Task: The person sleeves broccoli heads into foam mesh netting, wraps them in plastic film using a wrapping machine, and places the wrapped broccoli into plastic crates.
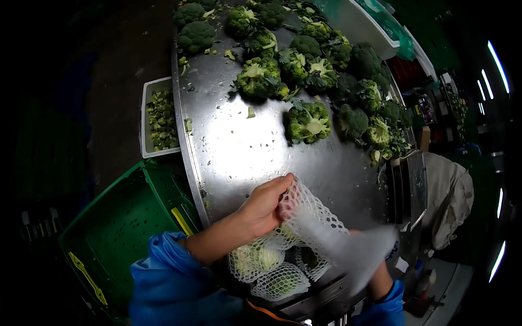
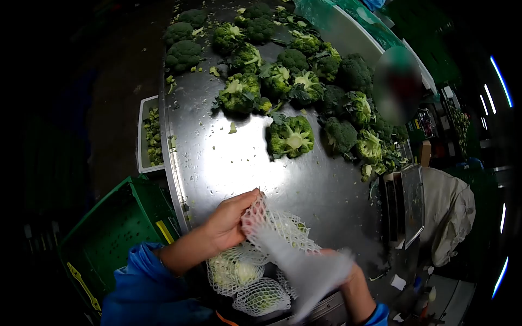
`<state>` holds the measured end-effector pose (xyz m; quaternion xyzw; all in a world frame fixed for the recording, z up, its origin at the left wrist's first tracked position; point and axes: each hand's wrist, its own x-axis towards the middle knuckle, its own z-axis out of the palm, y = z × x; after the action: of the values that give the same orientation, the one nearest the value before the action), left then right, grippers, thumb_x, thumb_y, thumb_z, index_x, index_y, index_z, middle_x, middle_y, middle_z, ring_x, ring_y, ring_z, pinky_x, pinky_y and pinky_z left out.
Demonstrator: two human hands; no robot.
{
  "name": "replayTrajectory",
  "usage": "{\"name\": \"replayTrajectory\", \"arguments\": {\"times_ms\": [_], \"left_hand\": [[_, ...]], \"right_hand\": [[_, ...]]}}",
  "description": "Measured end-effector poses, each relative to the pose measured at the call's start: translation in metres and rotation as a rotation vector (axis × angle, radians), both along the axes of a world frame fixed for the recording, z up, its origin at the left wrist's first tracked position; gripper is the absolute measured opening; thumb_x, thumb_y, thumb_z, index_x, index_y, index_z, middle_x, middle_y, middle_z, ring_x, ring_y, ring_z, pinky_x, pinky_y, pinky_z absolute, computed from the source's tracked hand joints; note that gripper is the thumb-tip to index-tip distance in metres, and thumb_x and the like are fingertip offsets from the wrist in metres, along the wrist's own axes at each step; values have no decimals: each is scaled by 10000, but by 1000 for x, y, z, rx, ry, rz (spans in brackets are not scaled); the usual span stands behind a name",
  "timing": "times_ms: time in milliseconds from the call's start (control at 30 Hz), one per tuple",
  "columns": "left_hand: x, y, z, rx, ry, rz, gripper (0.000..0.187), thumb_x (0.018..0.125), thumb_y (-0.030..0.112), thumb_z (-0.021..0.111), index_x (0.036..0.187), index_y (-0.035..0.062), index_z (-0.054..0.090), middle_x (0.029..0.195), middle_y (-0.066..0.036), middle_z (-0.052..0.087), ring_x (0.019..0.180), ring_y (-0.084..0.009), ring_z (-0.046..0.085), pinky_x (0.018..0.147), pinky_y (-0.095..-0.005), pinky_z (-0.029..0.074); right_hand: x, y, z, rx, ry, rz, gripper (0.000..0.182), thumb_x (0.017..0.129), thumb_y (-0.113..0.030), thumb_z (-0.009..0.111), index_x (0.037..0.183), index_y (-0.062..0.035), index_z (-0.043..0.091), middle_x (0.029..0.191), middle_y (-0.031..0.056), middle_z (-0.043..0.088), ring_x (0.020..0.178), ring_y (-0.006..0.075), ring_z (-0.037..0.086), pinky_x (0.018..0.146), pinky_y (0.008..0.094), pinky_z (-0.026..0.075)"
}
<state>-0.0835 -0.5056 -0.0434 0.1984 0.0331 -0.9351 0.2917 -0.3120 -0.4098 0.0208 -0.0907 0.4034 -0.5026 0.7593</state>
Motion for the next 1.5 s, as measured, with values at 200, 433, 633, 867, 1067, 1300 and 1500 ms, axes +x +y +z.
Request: {"name": "replayTrajectory", "arguments": {"times_ms": [200,433,633,867,1067,1300,1500], "left_hand": [[28,-26,10,-733,-81,-649,504,817,316,607,1194,19,454,993,-91,552,781,-139,575,652,-240,462],[-16,-141,-57,-1186,-1376,-334,486,786,364,552,1067,-32,536,789,-263,607,832,-258,617,721,-337,473],[-77,-193,-97,-769,-1291,-194,579,828,460,375,811,-78,587,760,-176,613,664,-267,572,664,-354,441],[-56,-94,-88,-149,-111,-97,455,863,424,451,1032,9,533,927,-121,583,810,-222,571,787,-328,470],[-59,-2,-33,-10,-11,111,483,874,425,439,1169,44,479,1120,-118,531,984,-247,526,884,-359,445],[-70,7,5,-430,564,37,477,899,412,353,1266,110,386,1278,-101,426,1154,-279,422,982,-436,343],[-90,115,89,-963,-420,45,454,908,288,444,1277,37,358,1237,-106,447,1117,-193,453,923,-335,385]], "right_hand": [[-15,-28,18,-158,-156,-40,445,714,-13,623,1126,75,479,1022,194,584,1043,282,535,945,421,388],[-29,-166,-56,-55,1274,47,253,747,-169,665,925,-14,573,815,84,619,612,93,547,479,241,416],[-51,-262,-143,166,1245,15,752,772,-580,427,1109,87,512,1084,246,550,1015,310,520,862,399,395],[10,-131,12,2,615,-101,337,849,-291,445,898,19,568,748,83,603,430,92,488,351,233,374],[11,-38,32,460,-8,-637,213,904,-104,414,988,64,514,905,173,600,475,125,548,376,224,439],[22,112,20,-129,916,-563,664,772,-297,659,1314,-111,325,1191,123,442,979,178,485,793,326,430],[50,108,77,-461,61,-765,691,801,-394,604,1353,-133,280,1357,96,338,1255,236,313,1024,418,259]]}}
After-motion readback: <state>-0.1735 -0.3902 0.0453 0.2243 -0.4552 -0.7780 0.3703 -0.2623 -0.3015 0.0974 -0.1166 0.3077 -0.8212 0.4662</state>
